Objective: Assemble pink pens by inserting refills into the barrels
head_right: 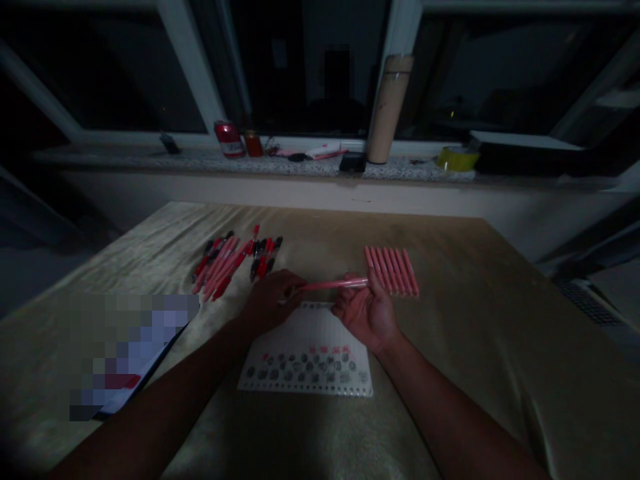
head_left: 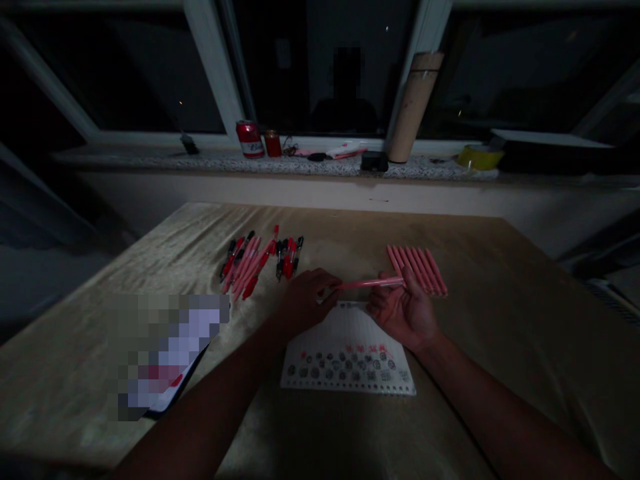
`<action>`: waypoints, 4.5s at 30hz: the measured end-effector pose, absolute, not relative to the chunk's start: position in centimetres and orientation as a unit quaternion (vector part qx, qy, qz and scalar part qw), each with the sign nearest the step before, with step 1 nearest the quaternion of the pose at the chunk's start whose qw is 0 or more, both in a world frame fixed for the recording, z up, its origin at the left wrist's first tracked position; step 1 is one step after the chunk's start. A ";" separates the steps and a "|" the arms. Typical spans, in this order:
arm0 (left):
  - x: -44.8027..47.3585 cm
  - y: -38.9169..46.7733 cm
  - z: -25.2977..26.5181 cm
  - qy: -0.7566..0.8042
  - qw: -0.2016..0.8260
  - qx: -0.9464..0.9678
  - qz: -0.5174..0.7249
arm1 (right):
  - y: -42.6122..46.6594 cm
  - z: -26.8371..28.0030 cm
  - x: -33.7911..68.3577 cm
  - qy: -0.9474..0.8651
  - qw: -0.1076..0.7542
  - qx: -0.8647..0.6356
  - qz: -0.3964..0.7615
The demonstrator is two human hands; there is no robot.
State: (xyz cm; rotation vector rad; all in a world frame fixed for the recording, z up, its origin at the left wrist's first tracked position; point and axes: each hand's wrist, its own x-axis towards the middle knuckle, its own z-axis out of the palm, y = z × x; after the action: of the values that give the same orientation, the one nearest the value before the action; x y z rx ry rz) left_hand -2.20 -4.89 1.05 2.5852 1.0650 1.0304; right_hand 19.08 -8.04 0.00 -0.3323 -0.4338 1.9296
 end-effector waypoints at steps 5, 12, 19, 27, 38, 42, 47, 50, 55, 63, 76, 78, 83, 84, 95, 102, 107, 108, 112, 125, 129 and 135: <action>-2.2 -4.9 1.1 0.354 0.074 0.860 0.360 | -8.0 -0.1 19.0 -0.178 0.539 -0.146 0.810; -2.2 -5.0 1.2 0.375 0.086 0.860 0.337 | -8.2 0.1 18.9 -0.181 0.541 -0.169 0.804; -2.2 -4.9 1.1 0.366 0.088 0.858 0.349 | -8.1 -0.2 18.8 -0.188 0.547 -0.168 0.798; -2.2 -4.9 1.0 0.373 0.092 0.857 0.344 | -8.2 0.0 18.7 -0.172 0.545 -0.162 0.805; -2.2 -4.9 0.9 0.376 0.095 0.855 0.343 | -8.1 0.3 19.0 -0.211 0.544 -0.179 0.792; -2.5 -4.3 0.6 0.386 0.102 0.851 0.341 | -7.3 0.4 19.5 -0.259 0.544 -0.223 0.766; -3.0 -3.2 0.3 0.414 0.103 0.850 0.310 | -6.1 0.6 21.0 -0.417 0.554 -0.380 0.612; -2.8 -2.2 0.4 0.406 0.074 0.868 0.278 | -5.3 1.4 21.6 -0.580 0.481 -0.450 0.479; -1.6 -0.4 1.0 0.404 0.020 0.891 0.209 | -2.8 2.5 20.8 -0.762 0.334 -0.444 0.333; 1.8 1.0 0.9 0.451 -0.020 0.889 0.077 | 0.5 1.1 19.4 -0.780 0.293 -0.444 0.328; 2.8 1.1 -0.8 0.528 -0.033 0.848 0.045 | -0.5 -1.1 19.6 -0.847 0.278 -0.401 0.213; 2.8 1.2 -1.0 0.531 -0.034 0.846 0.044 | -0.7 -0.9 19.4 -0.854 0.272 -0.404 0.182; 2.5 1.2 -0.5 0.525 -0.043 0.848 0.060 | -0.9 -0.7 19.6 -0.853 0.256 -0.427 0.157; 2.2 1.2 -0.2 0.519 -0.042 0.851 0.073 | -0.9 -0.8 19.8 -0.849 0.258 -0.431 0.162; -3.5 1.8 -1.2 0.435 0.239 0.812 0.306 | -0.6 -1.8 20.9 -0.806 0.290 -0.460 0.233; -1.9 0.6 -0.3 0.436 0.168 0.835 0.291 | -1.2 -1.2 20.2 -0.848 0.267 -0.444 0.114; -2.0 0.3 -0.3 0.433 0.146 0.845 0.278 | -1.6 -0.6 19.5 -0.860 0.251 -0.439 0.068; -2.0 0.4 -0.3 0.432 0.143 0.847 0.275 | -1.6 -0.6 19.4 -0.860 0.250 -0.441 0.066; -2.0 0.5 -0.4 0.429 0.144 0.851 0.266 | -1.7 -0.6 19.4 -0.858 0.254 -0.442 0.062; -2.1 0.7 -0.6 0.452 0.195 0.826 0.276 | -1.9 -0.5 19.2 -0.856 0.259 -0.442 0.068; -2.1 0.7 -0.6 0.452 0.207 0.821 0.281 | -2.0 -0.4 19.2 -0.856 0.263 -0.440 0.072; -1.9 0.7 -0.4 0.458 0.206 0.820 0.275 | -2.0 -0.5 19.1 -0.854 0.262 -0.444 0.072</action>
State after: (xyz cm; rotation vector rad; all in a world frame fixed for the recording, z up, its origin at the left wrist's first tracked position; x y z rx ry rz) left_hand -1.95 0.74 -0.38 2.2851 1.2759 0.7665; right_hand 19.14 -1.96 -0.48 -1.2019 -2.3106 0.1936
